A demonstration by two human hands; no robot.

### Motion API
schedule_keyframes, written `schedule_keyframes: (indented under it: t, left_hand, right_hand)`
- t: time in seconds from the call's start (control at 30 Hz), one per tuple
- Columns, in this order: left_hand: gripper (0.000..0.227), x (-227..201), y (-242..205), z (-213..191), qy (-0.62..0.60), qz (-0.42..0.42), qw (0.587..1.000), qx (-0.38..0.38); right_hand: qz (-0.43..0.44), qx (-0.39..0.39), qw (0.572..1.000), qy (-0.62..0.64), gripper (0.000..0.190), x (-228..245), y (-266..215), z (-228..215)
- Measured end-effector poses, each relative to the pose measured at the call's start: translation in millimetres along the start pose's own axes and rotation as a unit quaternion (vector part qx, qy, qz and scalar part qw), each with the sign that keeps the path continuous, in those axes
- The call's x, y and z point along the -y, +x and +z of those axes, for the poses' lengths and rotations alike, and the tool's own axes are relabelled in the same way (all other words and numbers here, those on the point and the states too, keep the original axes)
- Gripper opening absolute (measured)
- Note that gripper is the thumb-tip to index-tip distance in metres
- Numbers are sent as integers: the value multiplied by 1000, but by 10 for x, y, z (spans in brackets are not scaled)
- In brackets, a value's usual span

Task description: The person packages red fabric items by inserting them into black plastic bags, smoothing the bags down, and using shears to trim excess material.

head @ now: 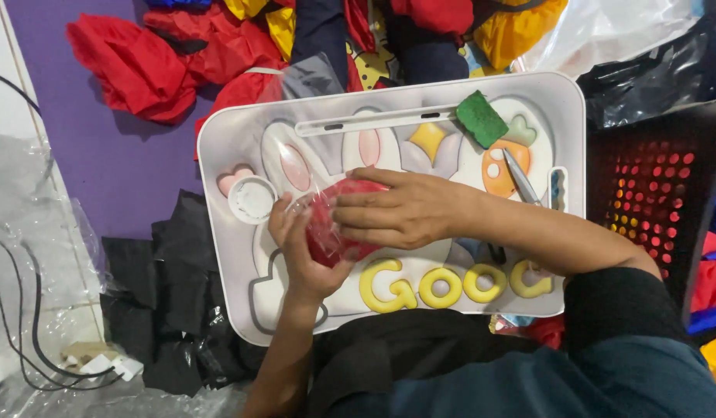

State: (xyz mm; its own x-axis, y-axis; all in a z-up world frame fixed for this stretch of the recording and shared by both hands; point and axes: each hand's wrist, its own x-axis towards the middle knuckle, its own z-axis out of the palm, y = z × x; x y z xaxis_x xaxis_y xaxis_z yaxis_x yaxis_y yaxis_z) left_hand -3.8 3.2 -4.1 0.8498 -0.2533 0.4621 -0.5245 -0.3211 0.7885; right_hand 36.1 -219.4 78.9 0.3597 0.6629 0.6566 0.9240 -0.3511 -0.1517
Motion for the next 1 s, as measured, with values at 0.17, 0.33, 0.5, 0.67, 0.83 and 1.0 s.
schedule_keyframes:
  t: [0.17,0.33,0.5,0.67,0.83,1.0]
  left_hand:
    - [29,137,-33,-23,-9,-31,999,-21]
    - [40,220,-37,-55,-133,-105,983,-76]
    - [46,271,-36,-92,-201,-85,971,-99]
    - [46,213,-5,-91,-223,-80,965,-109]
    - [50,243,-81,-142,-249,-65,960,-113]
    - [56,277,-205,-144,-251,-82,960,-96]
  right_hand:
    - [96,-31,992,78,33,36,-197,15]
    - [338,-118,934,-4,40,99,-506,-90]
    - [619,20,785,34,63,541,-464,252]
    - [715,43,683,143,79,755,-163,481]
    - [784,62,596,162,80,824,82,579]
    - [701,-22,692,168,68,1064,322,527]
